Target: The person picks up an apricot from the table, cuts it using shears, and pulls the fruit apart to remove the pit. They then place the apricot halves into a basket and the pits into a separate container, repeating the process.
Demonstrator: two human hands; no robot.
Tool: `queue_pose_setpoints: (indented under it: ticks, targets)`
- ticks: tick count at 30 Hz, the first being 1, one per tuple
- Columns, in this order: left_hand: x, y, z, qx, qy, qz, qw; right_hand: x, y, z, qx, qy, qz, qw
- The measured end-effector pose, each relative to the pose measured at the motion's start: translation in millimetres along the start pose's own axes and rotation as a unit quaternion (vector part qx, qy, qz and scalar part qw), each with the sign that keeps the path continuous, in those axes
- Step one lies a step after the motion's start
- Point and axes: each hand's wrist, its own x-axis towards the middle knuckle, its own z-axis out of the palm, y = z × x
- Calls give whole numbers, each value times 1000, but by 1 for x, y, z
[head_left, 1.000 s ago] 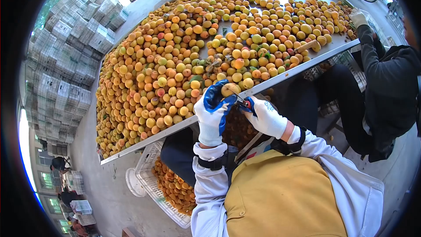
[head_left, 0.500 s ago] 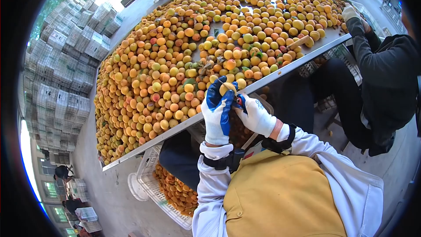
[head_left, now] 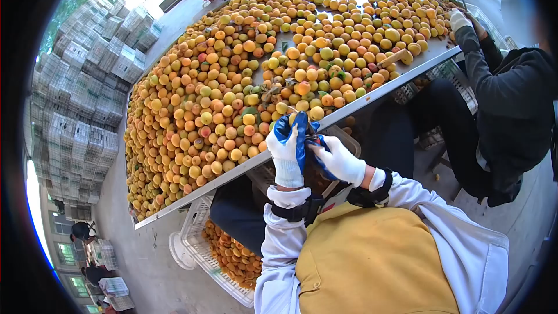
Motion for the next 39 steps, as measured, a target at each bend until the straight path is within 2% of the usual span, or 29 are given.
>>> queue_pose_setpoints:
  ticks: [1, 3, 5, 7, 9, 10, 11, 13, 15, 19, 21, 24, 28, 30, 31, 33, 35, 37, 39]
  targets:
    - [0, 1, -1, 30, -3, 3, 1000, -1, -4, -2, 0, -1, 1, 1000]
    - [-1, 1, -2, 30, -2, 2, 1000, -3, -10, -4, 239, -55, 135, 960]
    - [-1, -4, -5, 34, 12, -18, 999, -6, -8, -6, 278, -63, 150, 947]
    - [-7, -2, -3, 30, -1, -33, 999, -9, -9, -11, 395, -123, 203, 887]
    - [-6, 0, 0, -12, -24, -47, 999, -9, -9, -14, 384, -123, 205, 892]
    - [-4, 1, -4, 6, -48, -47, 998, -7, 0, -12, 201, -72, 104, 971]
    - [-5, 0, -5, 6, -51, -45, 998, -4, 7, -11, 8, -17, -3, 1000]
    - [-7, 3, 0, -9, -97, -12, 995, -2, 1, -12, -18, 15, -15, 1000]
    - [-7, 4, -3, -15, -109, -3, 994, -2, -6, -13, -120, 47, -91, 988]
    - [-6, 0, -2, 26, -121, -1, 992, 0, -7, -7, -157, 79, -125, 977]
    - [-13, -4, 9, -21, -91, -27, 995, 1, -4, -6, -195, 112, -114, 968]
    - [-11, -10, 15, -3, -75, -26, 997, 3, 2, -2, -198, 144, -91, 965]
    - [0, -23, 11, 45, -34, -37, 998, 2, 10, -1, -180, 127, -115, 969]
    - [2, -21, 10, 53, -12, -44, 998, 5, 17, 0, -74, 92, -148, 982]
    - [3, -20, 10, 54, -12, -46, 997, 4, 17, -3, -73, 92, -147, 982]
    - [5, -20, 8, 101, -17, -45, 994, 2, 15, -12, 95, -1, 23, 995]
    - [5, -22, 6, 91, -26, -29, 995, 0, 0, -16, 261, -48, 141, 954]
    - [6, -24, 1, 117, -29, -20, 993, -4, -3, -22, 390, -116, 192, 893]
    - [4, -26, -1, 106, -31, -23, 994, -8, -1, -22, 408, -129, 188, 884]
